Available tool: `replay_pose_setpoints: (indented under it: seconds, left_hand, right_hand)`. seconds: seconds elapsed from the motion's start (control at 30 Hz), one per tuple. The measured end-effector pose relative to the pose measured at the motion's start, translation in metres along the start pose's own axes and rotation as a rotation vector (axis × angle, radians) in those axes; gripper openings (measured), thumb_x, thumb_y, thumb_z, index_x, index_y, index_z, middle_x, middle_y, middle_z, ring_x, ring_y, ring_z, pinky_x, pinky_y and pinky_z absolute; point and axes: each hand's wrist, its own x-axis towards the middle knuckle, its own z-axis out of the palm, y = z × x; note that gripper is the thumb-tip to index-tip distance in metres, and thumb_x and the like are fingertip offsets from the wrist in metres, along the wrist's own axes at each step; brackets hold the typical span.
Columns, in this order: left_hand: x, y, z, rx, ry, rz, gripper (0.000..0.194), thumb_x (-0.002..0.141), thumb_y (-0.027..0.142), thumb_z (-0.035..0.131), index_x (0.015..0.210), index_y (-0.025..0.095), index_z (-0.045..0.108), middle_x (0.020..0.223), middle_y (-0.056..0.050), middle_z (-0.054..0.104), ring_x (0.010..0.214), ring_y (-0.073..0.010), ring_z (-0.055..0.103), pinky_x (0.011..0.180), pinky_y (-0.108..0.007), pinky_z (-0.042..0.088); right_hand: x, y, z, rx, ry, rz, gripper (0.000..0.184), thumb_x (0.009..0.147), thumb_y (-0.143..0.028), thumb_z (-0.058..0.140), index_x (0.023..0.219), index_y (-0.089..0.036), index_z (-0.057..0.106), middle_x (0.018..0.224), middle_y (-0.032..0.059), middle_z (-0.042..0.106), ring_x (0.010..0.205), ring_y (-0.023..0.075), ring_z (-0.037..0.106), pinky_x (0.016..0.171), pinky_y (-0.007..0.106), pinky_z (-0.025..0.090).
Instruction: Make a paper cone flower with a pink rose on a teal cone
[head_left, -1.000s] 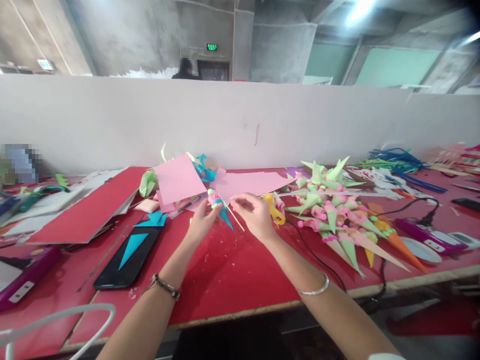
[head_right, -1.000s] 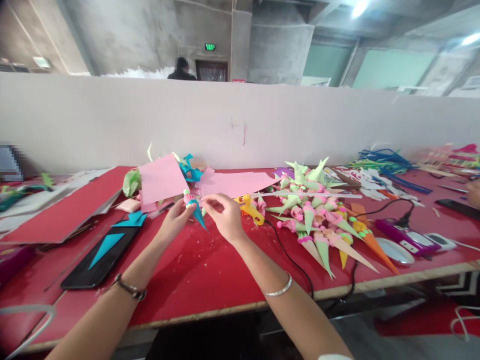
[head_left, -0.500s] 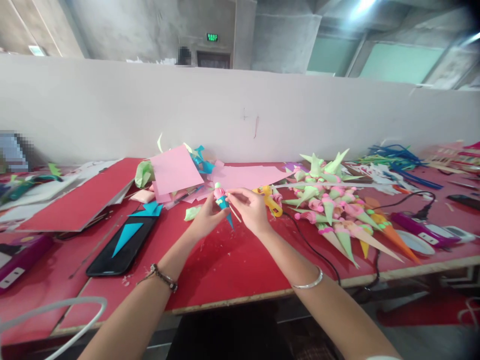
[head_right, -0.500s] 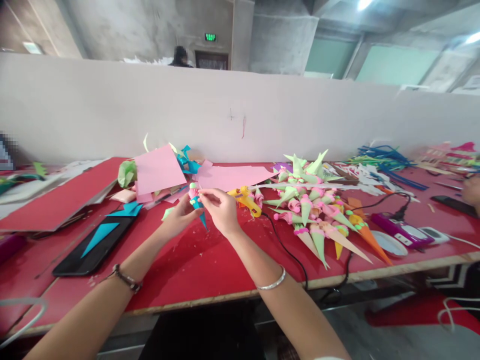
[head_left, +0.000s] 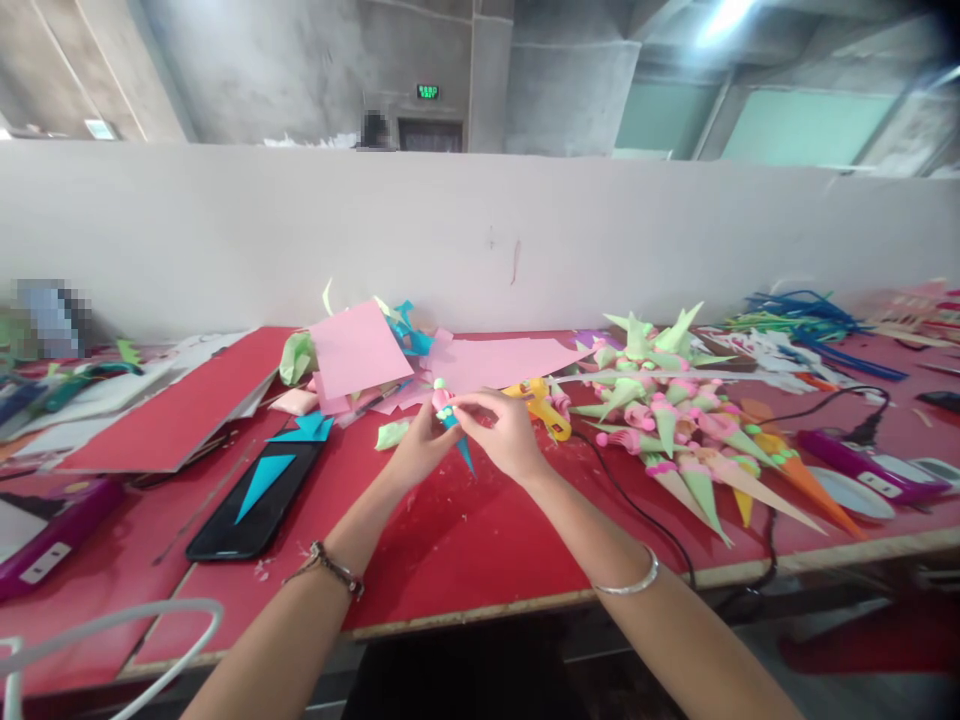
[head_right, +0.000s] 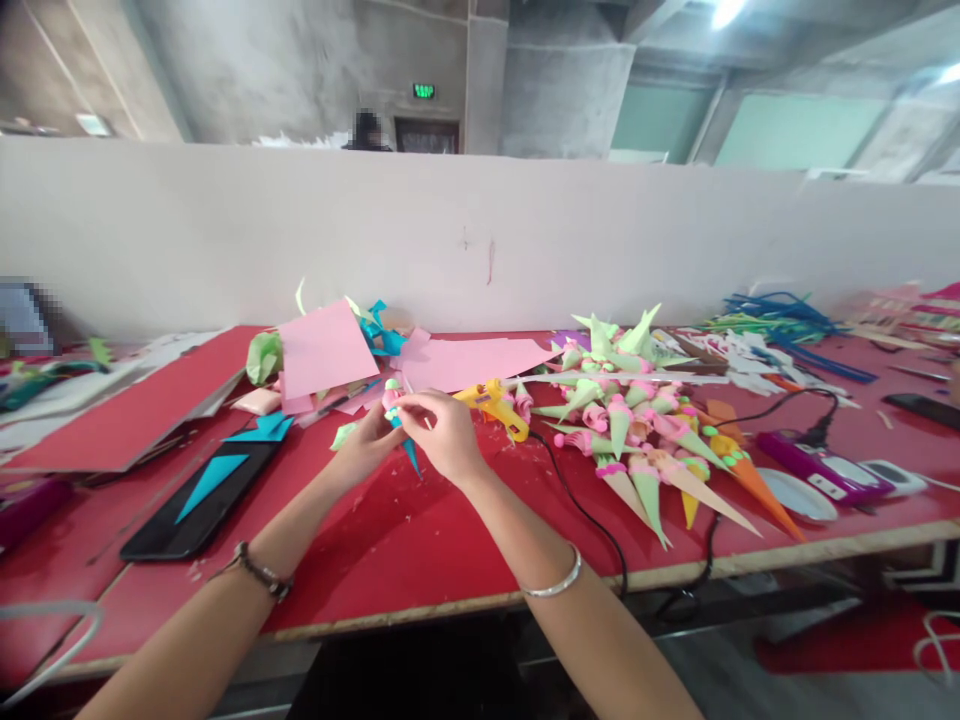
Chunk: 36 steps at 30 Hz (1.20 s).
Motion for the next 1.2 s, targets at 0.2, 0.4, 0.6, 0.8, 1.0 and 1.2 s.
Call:
replay_pose_setpoints:
  seconds: [0.2, 0.4, 0.6, 0.8, 1.0, 1.2]
  left_hand:
    - [-0.002, 0.003, 0.0, 0.094, 0.014, 0.018, 0.029, 0.073, 0.025, 0.052, 0.098, 0.015, 0.042, 0.08, -0.001, 0.053, 0.077, -0.0134, 0.052, 0.069, -0.027, 0.044]
    - [-0.002, 0.003, 0.0, 0.18, 0.034, 0.075, 0.029, 0.074, 0.027, 0.051, 0.099, 0.015, 0.042, 0.085, -0.002, 0.055, 0.077, -0.0145, 0.053, 0.068, -0.028, 0.044]
    - [-0.002, 0.0, -0.002, 0.186, 0.027, 0.049, 0.029, 0.074, 0.027, 0.052, 0.098, 0.015, 0.043, 0.085, -0.003, 0.055, 0.078, -0.0148, 0.054, 0.067, -0.028, 0.045]
    - [-0.001, 0.0, -0.001, 0.122, 0.019, 0.044, 0.034, 0.071, 0.025, 0.053, 0.101, 0.015, 0.042, 0.084, -0.002, 0.055, 0.079, -0.0156, 0.054, 0.071, -0.03, 0.045]
    - [0.0, -0.001, -0.002, 0.093, 0.018, 0.055, 0.039, 0.072, 0.025, 0.052, 0.108, 0.015, 0.04, 0.094, -0.005, 0.054, 0.086, -0.0164, 0.054, 0.077, -0.031, 0.045]
    - [-0.001, -0.002, -0.004, 0.126, 0.011, 0.068, 0.038, 0.072, 0.023, 0.051, 0.108, 0.015, 0.041, 0.092, -0.004, 0.055, 0.089, -0.0162, 0.053, 0.079, -0.03, 0.044]
  right_hand:
    - [0.001, 0.002, -0.002, -0.005, 0.009, 0.007, 0.015, 0.077, -0.019, 0.051, 0.083, -0.019, 0.065, 0.08, 0.0033, 0.062, 0.075, 0.0142, 0.058, 0.066, 0.025, 0.046]
    - [0.001, 0.005, 0.001, 0.032, 0.006, 0.039, 0.012, 0.076, -0.023, 0.054, 0.08, -0.022, 0.065, 0.076, 0.0019, 0.058, 0.072, 0.0139, 0.055, 0.065, 0.026, 0.045]
    - [0.001, 0.011, 0.003, 0.083, 0.029, 0.09, 0.013, 0.075, -0.027, 0.055, 0.079, -0.022, 0.066, 0.079, 0.0031, 0.057, 0.074, 0.0152, 0.054, 0.065, 0.027, 0.045]
    - [0.001, 0.016, 0.009, 0.287, 0.076, 0.205, 0.021, 0.07, -0.025, 0.059, 0.09, -0.021, 0.059, 0.08, 0.001, 0.056, 0.076, 0.0136, 0.055, 0.07, 0.025, 0.046]
    - [-0.001, 0.017, 0.016, 0.389, 0.054, 0.301, 0.028, 0.072, -0.029, 0.057, 0.098, -0.019, 0.057, 0.097, 0.004, 0.061, 0.091, 0.0158, 0.056, 0.081, 0.028, 0.044]
    - [-0.002, 0.02, 0.017, 0.509, 0.005, 0.332, 0.032, 0.073, -0.031, 0.056, 0.102, -0.019, 0.058, 0.11, 0.0049, 0.059, 0.105, 0.0184, 0.052, 0.091, 0.032, 0.04]
